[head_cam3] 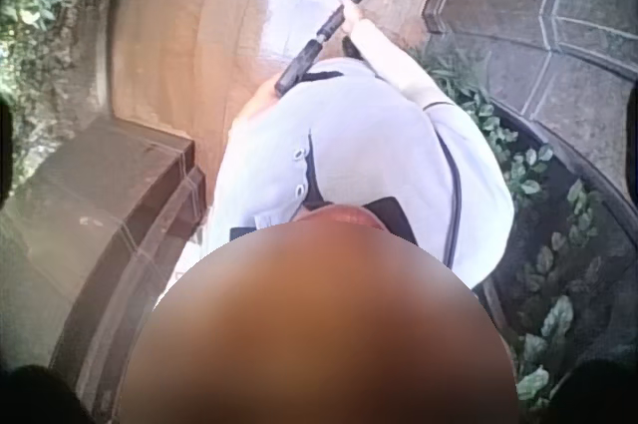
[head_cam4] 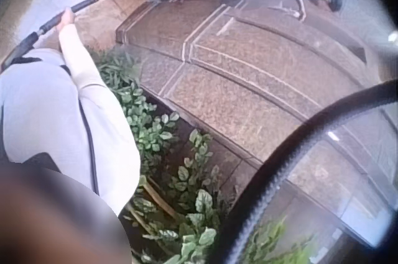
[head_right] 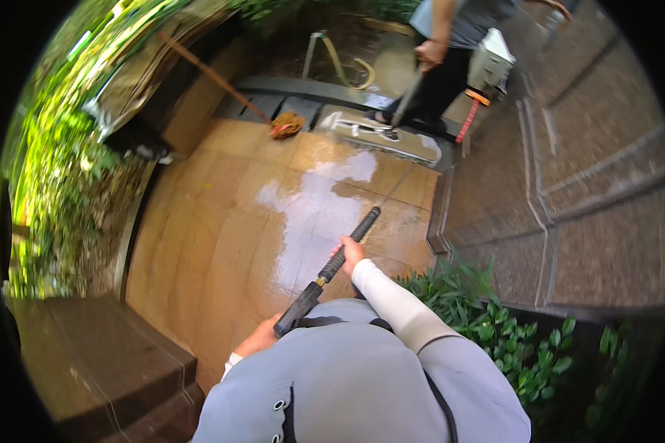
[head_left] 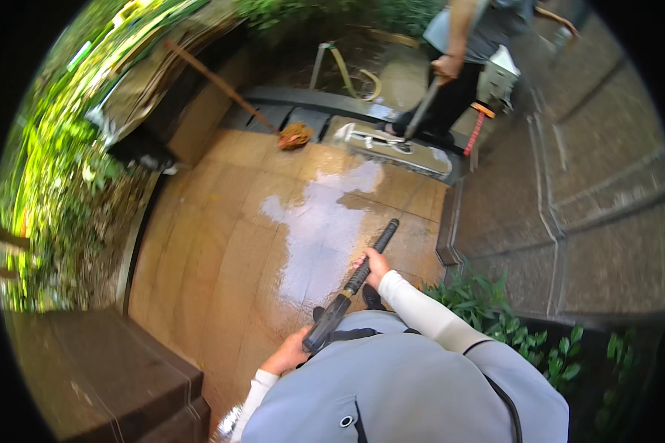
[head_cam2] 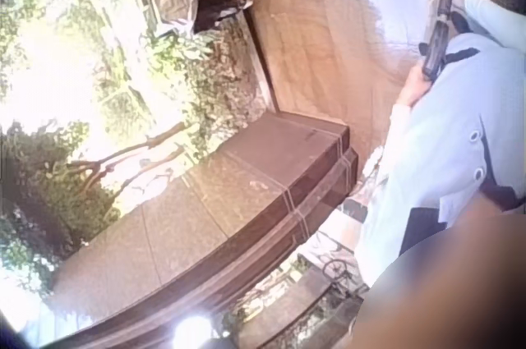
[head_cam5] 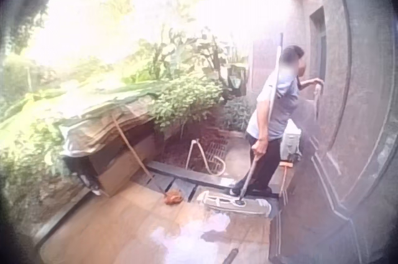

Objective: The person uses a pressure washer to clean a tiled outdoor floor. Another person mops the wet area with a flat mop. The camera wearer moves around the area while spraying water on the tiles.

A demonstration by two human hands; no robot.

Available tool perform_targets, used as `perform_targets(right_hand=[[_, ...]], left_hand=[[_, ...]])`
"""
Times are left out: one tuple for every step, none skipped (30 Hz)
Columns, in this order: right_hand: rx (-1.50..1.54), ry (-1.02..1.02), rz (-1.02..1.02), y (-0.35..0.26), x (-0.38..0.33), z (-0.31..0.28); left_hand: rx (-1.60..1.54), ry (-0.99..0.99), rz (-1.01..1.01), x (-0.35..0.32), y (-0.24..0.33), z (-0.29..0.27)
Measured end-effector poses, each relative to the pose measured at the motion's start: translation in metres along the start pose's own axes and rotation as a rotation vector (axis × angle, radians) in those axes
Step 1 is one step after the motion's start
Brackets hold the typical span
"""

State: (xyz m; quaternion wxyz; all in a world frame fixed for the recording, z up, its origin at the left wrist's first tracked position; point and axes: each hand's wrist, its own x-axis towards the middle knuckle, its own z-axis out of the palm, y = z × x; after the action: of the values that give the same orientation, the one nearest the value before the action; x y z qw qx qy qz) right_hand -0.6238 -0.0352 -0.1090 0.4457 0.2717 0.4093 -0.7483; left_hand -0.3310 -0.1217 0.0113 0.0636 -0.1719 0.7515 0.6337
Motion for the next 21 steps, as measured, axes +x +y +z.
perform_targets(right_hand=[[-0.03,-0.001,0.018,0.001,0.004,-0.002],[-0.063,-0.072,0.046,0.003,0.007,-0.003],[-0.036,-0.053,0.057,0.011,0.009,-0.002],[-0.14,-0.029,-0.017,-0.001,0.017,-0.002],[-0.133,-0.018,0.023,-0.014,0.023,-0.002],[-0.12,0.0,0.075,-0.028,0.029,-0.005],[-0.151,-0.006,0.072,-0.038,0.035,-0.008],[-0.196,-0.036,0.093,-0.049,0.04,-0.011],[-0.221,-0.011,0.068,-0.059,0.043,-0.016],[-0.276,-0.018,0.117,-0.056,0.057,-0.019],[-0.303,0.028,0.125,-0.054,0.062,-0.017],[-0.335,0.034,0.13,-0.049,0.065,-0.016],[-0.356,0.034,0.139,-0.067,0.068,-0.015],[-0.398,0.063,0.118,-0.064,0.069,-0.011],[-0.428,0.075,0.132,-0.065,0.07,-0.008],[-0.449,0.031,0.14,-0.065,0.069,-0.004],[-0.468,-0.006,0.145,-0.069,0.076,-0.003],[-0.495,-0.014,0.16,-0.063,0.071,0.001],[-0.519,-0.022,0.174,-0.059,0.068,0.005],[-0.545,-0.014,0.175,-0.067,0.071,0.013],[-0.559,-0.043,0.198,-0.065,0.069,0.018]], left_hand=[[-0.007,-0.019,0.012,0.001,-0.001,-0.002],[-0.011,-0.032,0.021,0.002,-0.003,-0.006],[0.011,-0.018,0.036,-0.002,-0.007,-0.011],[0.013,-0.048,-0.003,0.013,-0.004,-0.007],[0.036,-0.03,-0.016,0.021,-0.002,-0.004],[0.072,-0.01,-0.005,0.032,-0.001,0.004],[0.073,-0.005,-0.042,0.041,0.0,0.009],[0.071,-0.009,-0.062,0.049,0.002,0.012],[0.054,0.004,-0.036,0.055,0.005,0.017],[0.077,0.024,-0.067,0.058,0.004,0.021],[0.144,0.034,-0.127,0.057,0.006,0.021],[0.114,0.06,-0.111,0.052,0.003,0.023],[0.118,0.069,-0.11,0.06,0.011,0.031],[0.104,0.091,-0.143,0.053,0.009,0.033],[0.099,0.112,-0.159,0.051,0.009,0.039],[0.1,0.129,-0.18,0.047,0.011,0.044],[0.078,0.162,-0.177,0.053,0.011,0.052],[0.066,0.186,-0.174,0.046,0.008,0.057],[0.068,0.198,-0.183,0.042,0.003,0.062],[0.04,0.238,-0.156,0.049,0.0,0.066],[0.031,0.264,-0.142,0.047,-0.007,0.071]])
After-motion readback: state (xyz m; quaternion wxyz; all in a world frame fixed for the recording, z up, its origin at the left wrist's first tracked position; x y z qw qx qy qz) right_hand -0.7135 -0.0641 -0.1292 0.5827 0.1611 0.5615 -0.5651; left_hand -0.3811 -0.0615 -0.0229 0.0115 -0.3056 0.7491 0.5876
